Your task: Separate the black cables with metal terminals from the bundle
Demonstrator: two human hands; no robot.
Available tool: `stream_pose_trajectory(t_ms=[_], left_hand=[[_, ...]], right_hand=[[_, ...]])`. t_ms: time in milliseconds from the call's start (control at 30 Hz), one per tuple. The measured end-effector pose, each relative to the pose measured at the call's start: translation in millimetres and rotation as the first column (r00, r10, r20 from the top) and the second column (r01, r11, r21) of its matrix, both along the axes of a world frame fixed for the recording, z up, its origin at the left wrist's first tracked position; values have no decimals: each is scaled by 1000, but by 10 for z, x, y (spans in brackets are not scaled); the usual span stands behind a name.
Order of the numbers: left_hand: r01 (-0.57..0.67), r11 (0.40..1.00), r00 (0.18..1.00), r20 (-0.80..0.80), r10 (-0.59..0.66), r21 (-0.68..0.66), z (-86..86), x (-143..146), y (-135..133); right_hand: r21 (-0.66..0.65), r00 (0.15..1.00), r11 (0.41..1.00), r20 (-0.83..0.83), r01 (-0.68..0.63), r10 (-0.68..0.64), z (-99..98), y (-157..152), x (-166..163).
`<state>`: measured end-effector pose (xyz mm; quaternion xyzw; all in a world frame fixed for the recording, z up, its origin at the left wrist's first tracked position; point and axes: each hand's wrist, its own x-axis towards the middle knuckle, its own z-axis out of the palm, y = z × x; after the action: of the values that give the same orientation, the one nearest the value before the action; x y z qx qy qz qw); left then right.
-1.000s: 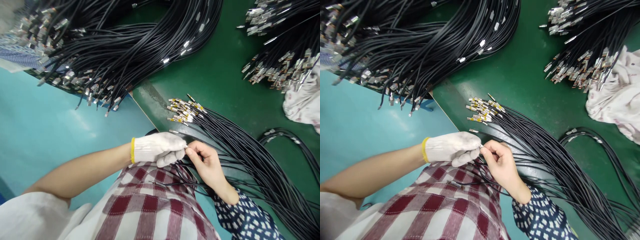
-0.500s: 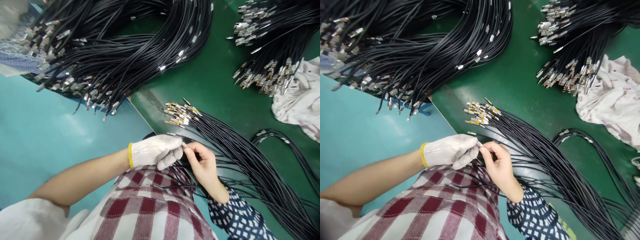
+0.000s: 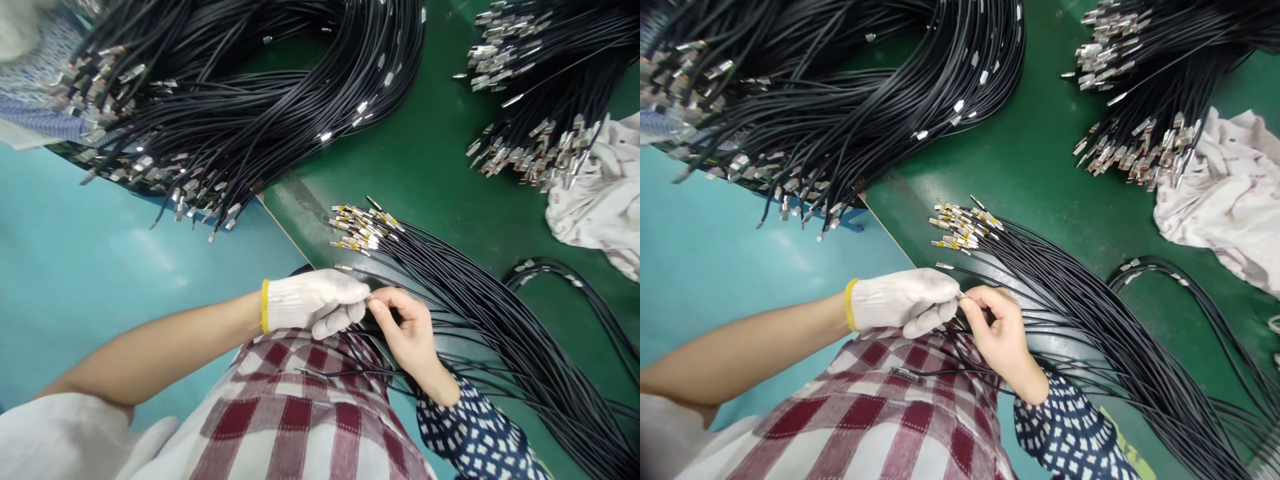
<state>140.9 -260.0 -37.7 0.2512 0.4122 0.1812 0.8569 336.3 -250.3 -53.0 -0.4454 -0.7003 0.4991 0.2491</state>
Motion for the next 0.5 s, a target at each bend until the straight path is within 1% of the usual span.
stream_pose_trajectory(t_ms=[133,333,433,500], left_hand=[[21,1000,1000,-5,-21,8,-10,-18,3],[15,1000,999,-39,-14,17,63,3,47],[10,1000,999,-48,-10,10,43,18,32],[14,1000,999,-31,-14,-7,9,-15,-34]], right_hand=[[-23,1000,1000,11,-18,19,5,2,9],[-39,999,999,29,-24,25,-2,6,1],[-13,999,1000,27,-29,29,-16,-7,13],[47,998,997,26,-58,57,-5,-14,54]])
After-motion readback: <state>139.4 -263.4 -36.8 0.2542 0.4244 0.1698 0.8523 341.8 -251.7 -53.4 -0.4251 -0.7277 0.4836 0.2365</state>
